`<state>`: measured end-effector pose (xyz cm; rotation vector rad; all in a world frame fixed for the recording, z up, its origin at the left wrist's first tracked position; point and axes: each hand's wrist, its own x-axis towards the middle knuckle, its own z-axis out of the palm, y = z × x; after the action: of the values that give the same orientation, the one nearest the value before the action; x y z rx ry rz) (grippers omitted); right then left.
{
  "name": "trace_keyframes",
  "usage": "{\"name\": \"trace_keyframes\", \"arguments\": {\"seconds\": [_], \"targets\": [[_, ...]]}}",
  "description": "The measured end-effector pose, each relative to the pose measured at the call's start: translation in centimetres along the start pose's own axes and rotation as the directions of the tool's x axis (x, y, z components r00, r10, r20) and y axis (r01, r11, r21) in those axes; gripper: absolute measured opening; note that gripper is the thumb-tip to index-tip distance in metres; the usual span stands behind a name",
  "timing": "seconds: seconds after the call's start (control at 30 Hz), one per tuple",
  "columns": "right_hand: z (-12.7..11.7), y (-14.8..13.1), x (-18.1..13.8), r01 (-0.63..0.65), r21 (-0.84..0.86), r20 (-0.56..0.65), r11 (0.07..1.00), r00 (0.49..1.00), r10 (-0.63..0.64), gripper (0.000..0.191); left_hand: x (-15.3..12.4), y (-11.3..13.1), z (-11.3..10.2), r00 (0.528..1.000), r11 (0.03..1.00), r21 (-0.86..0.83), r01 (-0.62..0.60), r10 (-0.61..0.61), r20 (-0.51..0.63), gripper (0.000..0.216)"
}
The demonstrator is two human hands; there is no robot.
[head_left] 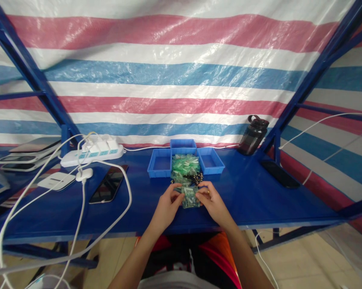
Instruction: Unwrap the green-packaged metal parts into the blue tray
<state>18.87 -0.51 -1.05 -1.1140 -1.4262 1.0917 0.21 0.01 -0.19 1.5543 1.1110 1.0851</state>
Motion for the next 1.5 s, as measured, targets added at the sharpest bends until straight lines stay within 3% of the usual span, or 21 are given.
{"name": "trace_keyframes", "arguments": {"seconds": [0.13,0.3,0.53,0.9,1.07,1.17,1.33,1.5], "targets": [[-0.3,0.1,0.0,0.034,-0.071,0.032,0.997,0.999,-0.032,0.015,0.0,-0.4,0.0,1.0,1.0,-0.008,0.001,-0.001,0.012,0.027],[-0.4,1.1,0.3,0.02,-0.057,0.046,0.998,0.999,-0.018,0.025,0.0,-0.2,-0.1,1.0,0.999,0.042,-0.025,0.026,-0.006,0.022],[-0.1,0.4,0.2,-0.051,-0.03,0.036,0.998,0.998,0.052,0.022,-0.1,0.6,-0.3,1.0,0.993,0.115,-0.023,0.023,0.003,0.025],[-0.3,-0.1,-0.1,0.025,-0.155,0.077,0.988,0.997,-0.013,0.025,-0.2,1.2,-0.4,0.996,0.973,0.212,-0.086,0.079,0.042,0.032],[0.1,-0.1,-0.2,0.012,-0.079,0.042,0.997,0.999,-0.009,0.02,-0.3,1.3,-0.4,0.99,0.971,0.199,-0.135,0.125,0.059,0.029],[0.2,-0.6,-0.4,0.037,-0.03,0.079,0.999,0.996,-0.035,0.025,-0.4,1.4,-0.3,0.98,0.974,0.142,-0.179,0.164,0.112,0.026],[0.1,-1.5,-0.7,0.113,-0.119,0.256,0.986,0.963,-0.079,0.017,-0.8,1.9,-0.4,0.946,0.962,0.094,-0.256,0.229,0.228,0.023],[0.0,-1.2,-0.7,0.093,-0.106,0.225,0.99,0.972,-0.067,0.02,-1.0,2.1,-0.6,0.946,0.975,0.08,-0.209,0.181,0.269,0.035]]}}
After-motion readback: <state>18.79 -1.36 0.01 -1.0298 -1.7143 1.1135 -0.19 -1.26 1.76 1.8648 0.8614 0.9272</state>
